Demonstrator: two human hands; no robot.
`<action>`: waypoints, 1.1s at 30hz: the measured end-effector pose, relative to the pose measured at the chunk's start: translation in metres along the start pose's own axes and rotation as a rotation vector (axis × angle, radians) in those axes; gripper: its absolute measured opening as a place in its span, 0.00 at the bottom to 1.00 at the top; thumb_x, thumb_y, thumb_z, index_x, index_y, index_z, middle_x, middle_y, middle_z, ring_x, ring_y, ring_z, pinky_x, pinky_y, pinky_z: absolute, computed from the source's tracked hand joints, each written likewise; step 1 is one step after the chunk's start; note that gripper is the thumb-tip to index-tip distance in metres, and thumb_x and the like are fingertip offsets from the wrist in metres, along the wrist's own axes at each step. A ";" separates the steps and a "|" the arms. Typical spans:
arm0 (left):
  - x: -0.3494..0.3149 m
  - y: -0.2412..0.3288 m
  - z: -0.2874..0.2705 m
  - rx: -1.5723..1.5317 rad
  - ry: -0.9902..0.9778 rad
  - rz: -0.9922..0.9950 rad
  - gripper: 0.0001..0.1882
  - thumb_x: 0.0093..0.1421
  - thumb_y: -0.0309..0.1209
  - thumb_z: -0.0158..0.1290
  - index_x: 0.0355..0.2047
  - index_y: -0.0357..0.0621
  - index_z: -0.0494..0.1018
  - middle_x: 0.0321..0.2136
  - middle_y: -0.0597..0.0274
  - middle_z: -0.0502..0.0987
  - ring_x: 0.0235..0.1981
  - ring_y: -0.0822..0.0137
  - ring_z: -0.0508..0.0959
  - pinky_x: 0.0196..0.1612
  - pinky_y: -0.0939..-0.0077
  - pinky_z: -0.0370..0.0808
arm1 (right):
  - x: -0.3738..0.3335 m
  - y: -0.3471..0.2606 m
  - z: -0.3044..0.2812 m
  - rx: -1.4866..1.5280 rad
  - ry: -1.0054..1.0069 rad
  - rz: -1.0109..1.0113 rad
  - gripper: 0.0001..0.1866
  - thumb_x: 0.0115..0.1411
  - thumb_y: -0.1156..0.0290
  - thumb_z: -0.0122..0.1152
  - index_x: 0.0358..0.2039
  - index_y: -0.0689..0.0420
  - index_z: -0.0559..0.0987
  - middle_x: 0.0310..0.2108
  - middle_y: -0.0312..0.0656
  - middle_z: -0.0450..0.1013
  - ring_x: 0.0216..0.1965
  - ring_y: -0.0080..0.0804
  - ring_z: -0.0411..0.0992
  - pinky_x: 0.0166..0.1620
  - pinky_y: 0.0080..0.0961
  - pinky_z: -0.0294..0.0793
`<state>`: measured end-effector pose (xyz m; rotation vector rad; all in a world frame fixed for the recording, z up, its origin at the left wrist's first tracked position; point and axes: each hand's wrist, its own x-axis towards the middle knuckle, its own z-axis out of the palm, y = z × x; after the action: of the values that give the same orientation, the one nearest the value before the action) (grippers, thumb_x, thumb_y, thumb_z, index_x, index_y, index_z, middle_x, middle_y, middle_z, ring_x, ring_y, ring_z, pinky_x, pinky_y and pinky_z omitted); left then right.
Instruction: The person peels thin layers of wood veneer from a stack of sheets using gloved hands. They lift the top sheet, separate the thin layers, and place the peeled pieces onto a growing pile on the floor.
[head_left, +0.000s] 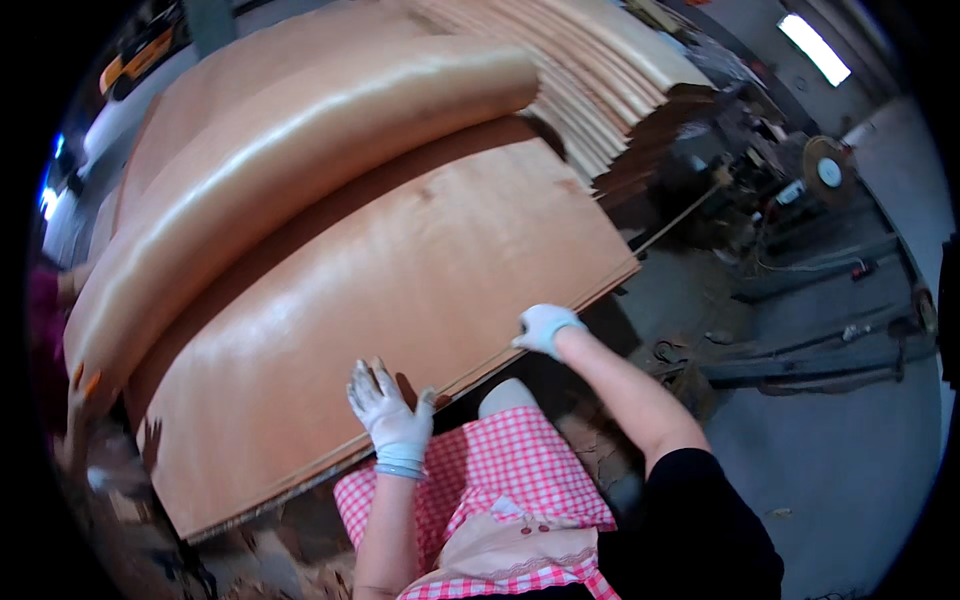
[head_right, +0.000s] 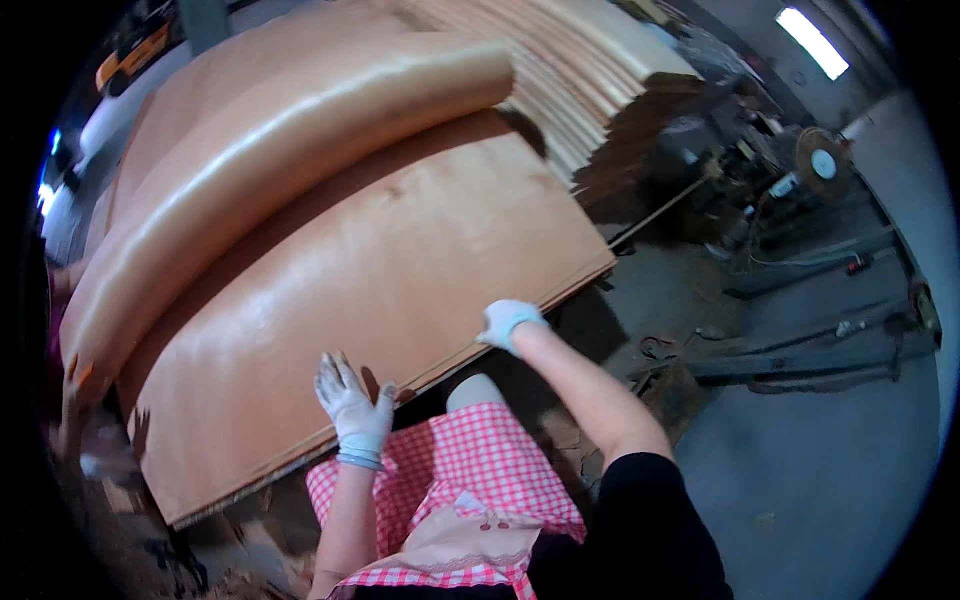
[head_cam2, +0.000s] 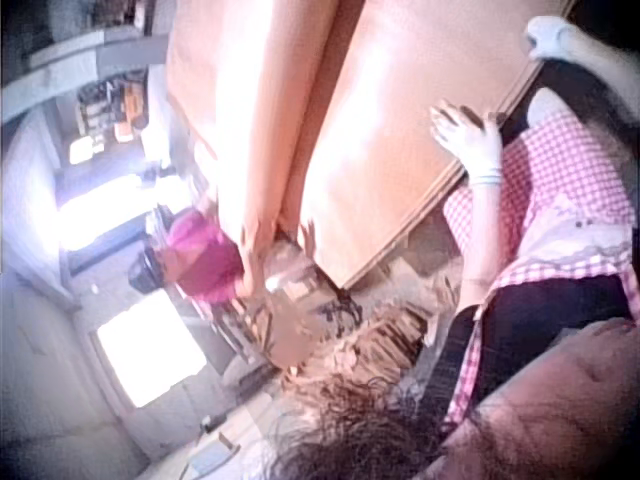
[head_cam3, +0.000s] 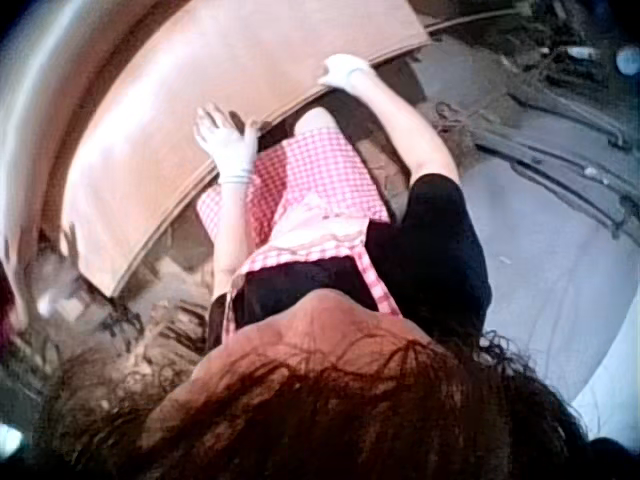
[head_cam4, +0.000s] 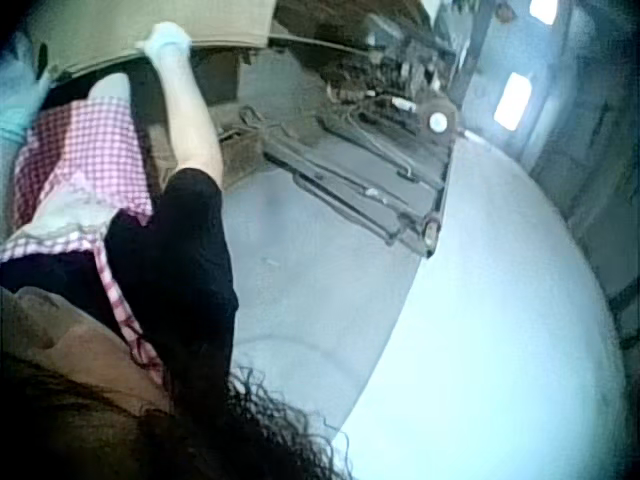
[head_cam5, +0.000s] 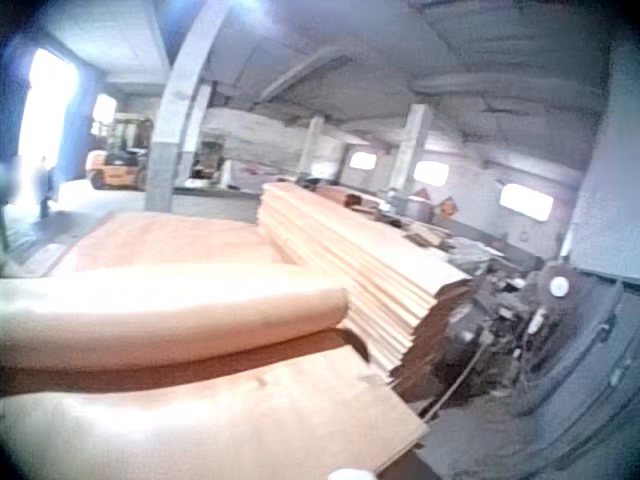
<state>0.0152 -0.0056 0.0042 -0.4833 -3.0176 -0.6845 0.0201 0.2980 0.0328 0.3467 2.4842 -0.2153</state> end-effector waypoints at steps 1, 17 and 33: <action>0.005 0.021 0.007 0.017 -0.054 -0.014 0.53 0.49 0.52 0.60 0.65 0.31 0.49 0.65 0.36 0.49 0.68 0.45 0.46 0.69 0.52 0.38 | -0.002 0.000 0.000 0.028 -0.009 -0.008 0.23 0.52 0.50 0.60 0.39 0.57 0.81 0.41 0.52 0.77 0.45 0.48 0.75 0.48 0.40 0.73; 0.011 0.020 0.020 0.058 -0.100 -0.104 0.61 0.37 0.50 0.68 0.65 0.34 0.50 0.66 0.42 0.51 0.68 0.48 0.48 0.69 0.55 0.41 | 0.010 0.303 -0.049 0.330 -0.145 0.079 0.19 0.52 0.63 0.68 0.44 0.54 0.82 0.42 0.40 0.79 0.45 0.32 0.75 0.51 0.31 0.70; 0.009 0.012 0.019 0.096 -0.102 -0.076 0.59 0.39 0.46 0.67 0.66 0.38 0.49 0.67 0.43 0.50 0.68 0.48 0.48 0.69 0.56 0.42 | 0.022 0.303 -0.047 0.485 -0.115 0.068 0.19 0.55 0.59 0.64 0.43 0.56 0.82 0.39 0.40 0.79 0.40 0.30 0.74 0.47 0.29 0.72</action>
<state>0.0110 0.0151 -0.0075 -0.4143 -3.1610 -0.5302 0.0671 0.6021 0.0352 0.5973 2.2795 -0.7915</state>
